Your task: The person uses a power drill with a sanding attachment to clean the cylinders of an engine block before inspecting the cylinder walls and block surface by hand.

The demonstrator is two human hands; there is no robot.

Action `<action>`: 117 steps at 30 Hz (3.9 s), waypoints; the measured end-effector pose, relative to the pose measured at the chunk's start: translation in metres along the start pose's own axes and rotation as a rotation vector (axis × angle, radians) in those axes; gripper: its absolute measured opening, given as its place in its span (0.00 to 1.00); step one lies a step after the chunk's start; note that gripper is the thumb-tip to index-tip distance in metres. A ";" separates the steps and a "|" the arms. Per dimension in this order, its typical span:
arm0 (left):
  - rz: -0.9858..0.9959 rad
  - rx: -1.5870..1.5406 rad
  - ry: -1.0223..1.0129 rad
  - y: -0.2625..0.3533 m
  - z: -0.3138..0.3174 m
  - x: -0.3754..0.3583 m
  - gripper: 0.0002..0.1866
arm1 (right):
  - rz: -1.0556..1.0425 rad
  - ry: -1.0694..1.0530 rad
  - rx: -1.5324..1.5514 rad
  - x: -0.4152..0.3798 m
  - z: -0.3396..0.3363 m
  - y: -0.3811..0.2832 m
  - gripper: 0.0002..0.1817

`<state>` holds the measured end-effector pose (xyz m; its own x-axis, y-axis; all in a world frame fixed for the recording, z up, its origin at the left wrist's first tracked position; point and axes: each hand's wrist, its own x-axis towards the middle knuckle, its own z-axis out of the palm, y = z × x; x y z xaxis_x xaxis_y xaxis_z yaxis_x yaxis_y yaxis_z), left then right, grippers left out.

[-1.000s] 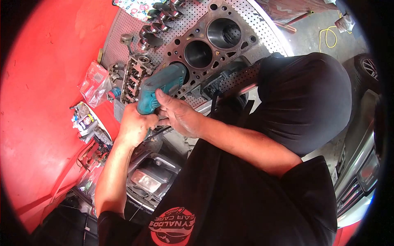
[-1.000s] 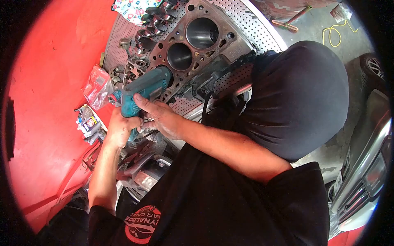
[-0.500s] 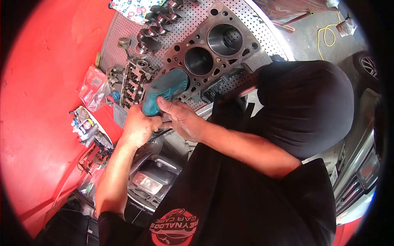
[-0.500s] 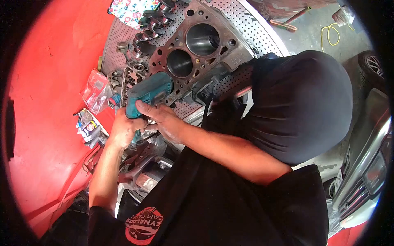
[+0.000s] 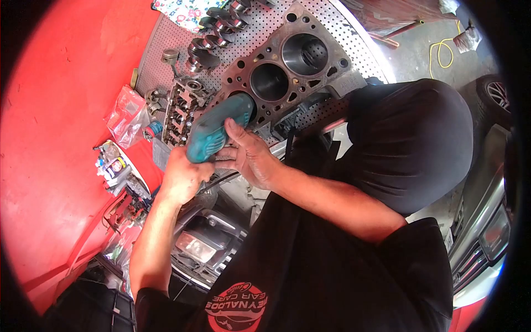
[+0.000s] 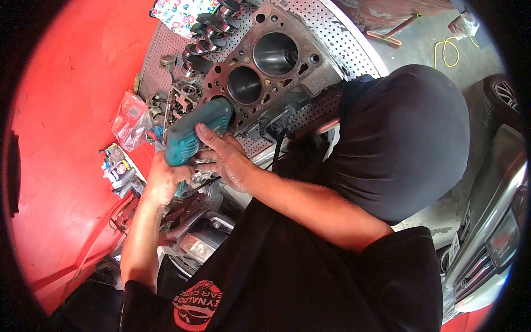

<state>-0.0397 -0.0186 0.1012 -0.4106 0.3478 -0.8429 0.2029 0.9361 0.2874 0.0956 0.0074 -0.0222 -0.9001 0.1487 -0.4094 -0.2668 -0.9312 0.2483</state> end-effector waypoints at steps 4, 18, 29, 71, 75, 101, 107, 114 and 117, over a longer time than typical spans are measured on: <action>-0.012 0.025 0.030 0.005 -0.008 -0.031 0.05 | 0.047 -0.048 -0.068 -0.002 0.002 -0.001 0.39; 0.006 0.126 0.072 0.022 -0.029 -0.091 0.08 | 0.157 -0.245 -0.277 -0.012 0.019 -0.004 0.33; -0.021 0.059 0.148 0.030 -0.022 -0.108 0.11 | 0.183 -0.278 -0.289 -0.014 0.023 -0.002 0.32; -0.013 0.111 0.097 0.020 -0.017 -0.080 0.05 | 0.195 -0.201 -0.190 -0.008 0.010 -0.005 0.33; -0.021 0.136 0.102 0.011 -0.014 -0.071 0.04 | 0.188 -0.165 -0.158 -0.008 0.007 -0.005 0.34; -0.027 0.040 0.150 0.041 -0.017 -0.110 0.10 | 0.220 -0.286 -0.256 -0.021 0.030 -0.009 0.31; -0.042 0.081 0.112 0.029 -0.015 -0.091 0.09 | 0.188 -0.176 -0.229 -0.014 0.018 -0.005 0.40; -0.050 0.036 0.099 0.016 -0.004 -0.060 0.08 | 0.178 -0.039 -0.196 -0.011 0.018 -0.007 0.42; -0.028 0.058 0.084 0.023 0.003 -0.043 0.09 | 0.154 0.012 -0.188 -0.011 0.019 -0.009 0.43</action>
<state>-0.0145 -0.0126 0.1422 -0.4892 0.3266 -0.8087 0.2404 0.9418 0.2350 0.1016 0.0207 -0.0035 -0.9207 -0.0027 -0.3903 -0.0571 -0.9883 0.1414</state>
